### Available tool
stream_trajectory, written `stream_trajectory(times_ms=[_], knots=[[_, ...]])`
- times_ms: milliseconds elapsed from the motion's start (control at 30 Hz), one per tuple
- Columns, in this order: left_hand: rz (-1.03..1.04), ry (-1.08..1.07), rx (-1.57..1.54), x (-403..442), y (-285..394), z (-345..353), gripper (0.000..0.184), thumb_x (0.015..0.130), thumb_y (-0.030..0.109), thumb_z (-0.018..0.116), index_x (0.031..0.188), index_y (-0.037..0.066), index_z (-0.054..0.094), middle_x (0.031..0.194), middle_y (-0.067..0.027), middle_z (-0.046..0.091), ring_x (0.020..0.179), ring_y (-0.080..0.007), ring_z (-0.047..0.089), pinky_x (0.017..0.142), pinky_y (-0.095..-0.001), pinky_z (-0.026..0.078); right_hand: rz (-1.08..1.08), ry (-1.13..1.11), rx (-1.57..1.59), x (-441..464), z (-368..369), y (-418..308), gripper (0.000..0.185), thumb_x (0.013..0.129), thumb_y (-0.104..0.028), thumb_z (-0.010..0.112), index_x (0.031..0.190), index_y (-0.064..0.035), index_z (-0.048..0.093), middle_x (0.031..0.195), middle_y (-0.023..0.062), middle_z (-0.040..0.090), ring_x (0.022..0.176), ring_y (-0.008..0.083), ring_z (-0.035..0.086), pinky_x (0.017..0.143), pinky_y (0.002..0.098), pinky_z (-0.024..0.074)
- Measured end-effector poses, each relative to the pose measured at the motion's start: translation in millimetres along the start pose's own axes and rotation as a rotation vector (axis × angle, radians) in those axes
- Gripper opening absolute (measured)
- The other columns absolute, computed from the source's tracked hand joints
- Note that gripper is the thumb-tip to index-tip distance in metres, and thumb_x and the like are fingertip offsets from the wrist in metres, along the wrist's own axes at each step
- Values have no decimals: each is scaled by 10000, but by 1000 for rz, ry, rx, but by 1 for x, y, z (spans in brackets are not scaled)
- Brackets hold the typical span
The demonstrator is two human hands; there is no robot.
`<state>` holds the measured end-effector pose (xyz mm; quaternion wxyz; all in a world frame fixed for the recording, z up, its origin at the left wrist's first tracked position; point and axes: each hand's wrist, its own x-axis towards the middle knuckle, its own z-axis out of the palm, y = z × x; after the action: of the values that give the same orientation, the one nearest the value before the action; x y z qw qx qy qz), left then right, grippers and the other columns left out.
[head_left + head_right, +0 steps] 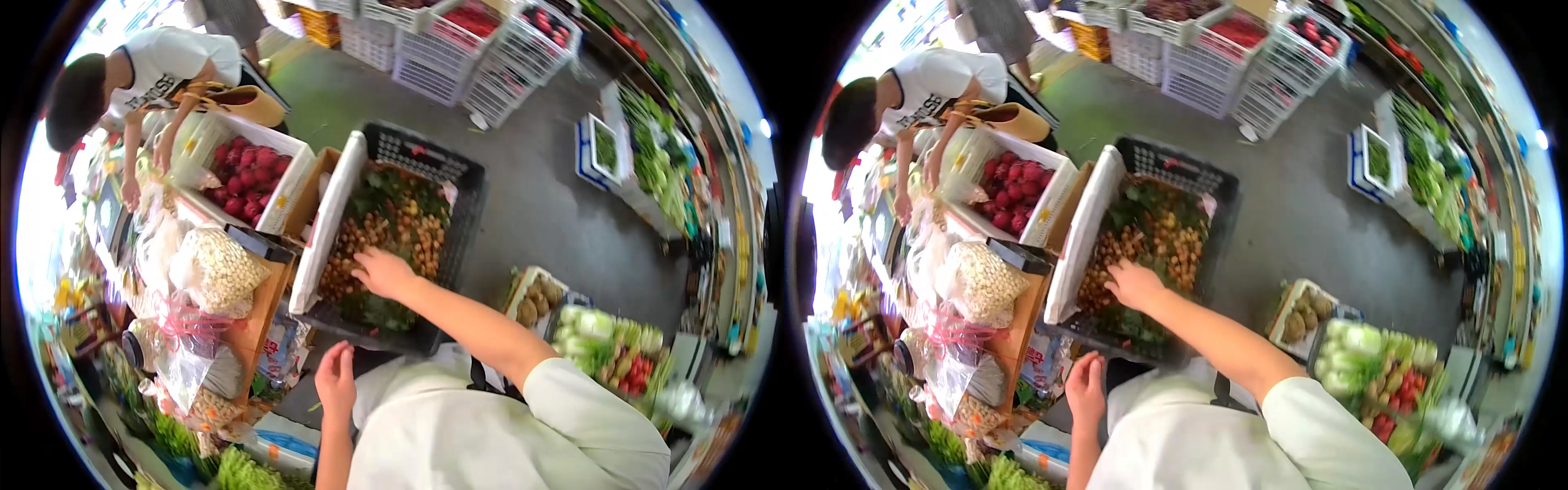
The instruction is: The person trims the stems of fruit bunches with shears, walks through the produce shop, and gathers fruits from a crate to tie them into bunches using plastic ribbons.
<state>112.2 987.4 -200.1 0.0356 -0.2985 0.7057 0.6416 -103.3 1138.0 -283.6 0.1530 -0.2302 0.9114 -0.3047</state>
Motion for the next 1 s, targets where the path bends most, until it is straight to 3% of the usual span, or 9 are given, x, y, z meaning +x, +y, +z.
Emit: stream_trajectory(times_ms=[167,300,367,467,600,733,833,933,1000], knots=[[-157,160,-123,-36,10,51,217,1042,95,611,1202,-34,678,1101,-97,730,1006,-143,685,917,-277,541,-72,-307,66,32,3,37,277,949,-217,596,901,9,748,901,223,722,919,403,691,826,485,559],[-233,245,-319,-42,24,84,243,1052,116,600,1226,-42,661,1118,-114,727,1009,-162,683,930,-293,545,-136,-227,412,1,-46,34,284,962,-263,646,987,-3,759,908,171,726,838,341,695,749,412,542],[-277,218,-425,-38,33,97,271,1064,140,582,1253,-43,648,1119,-127,728,1015,-172,685,940,-314,551,89,-378,709,-17,-72,26,250,1001,-255,668,1073,-39,772,843,43,717,733,146,634,680,306,513],[-225,115,-535,-21,43,120,412,1109,289,494,1384,-9,567,1327,-152,644,1133,-205,656,991,-351,529,260,-621,906,-42,-100,15,254,1013,-264,661,1094,-47,768,861,2,716,768,95,601,704,276,499],[-206,69,-726,-4,51,139,483,1125,359,423,1413,-14,529,1382,-158,605,1210,-218,619,1046,-366,494,-52,-639,880,-74,-109,-3,229,1029,-226,627,1038,-29,743,917,25,740,850,96,646,773,270,519],[-166,105,-1044,-2,39,152,465,1129,367,396,1304,-27,572,1299,-157,649,1197,-236,627,1043,-380,498,-322,-857,402,-70,-121,5,302,974,-338,678,921,-43,712,784,126,677,698,218,627,677,375,508],[-174,255,-958,-9,29,146,416,1124,336,426,1279,-17,581,1147,-125,706,1083,-219,669,996,-386,528,-375,-573,324,-19,-119,29,310,967,-352,672,905,-54,730,821,142,682,771,279,657,713,413,520],[-136,206,-983,-16,35,134,376,1122,282,448,1278,-30,587,751,0,565,720,-145,555,804,-346,521,-459,-66,-57,60,-92,71,333,984,-344,626,908,-38,734,904,157,692,955,362,678,849,470,543],[-136,264,-1048,-17,46,137,356,1120,271,449,1262,-23,593,722,9,507,686,-139,504,767,-342,498,-306,-95,-239,91,-60,97,351,1000,-334,587,915,-24,727,977,182,698,1039,406,659,906,490,532]])
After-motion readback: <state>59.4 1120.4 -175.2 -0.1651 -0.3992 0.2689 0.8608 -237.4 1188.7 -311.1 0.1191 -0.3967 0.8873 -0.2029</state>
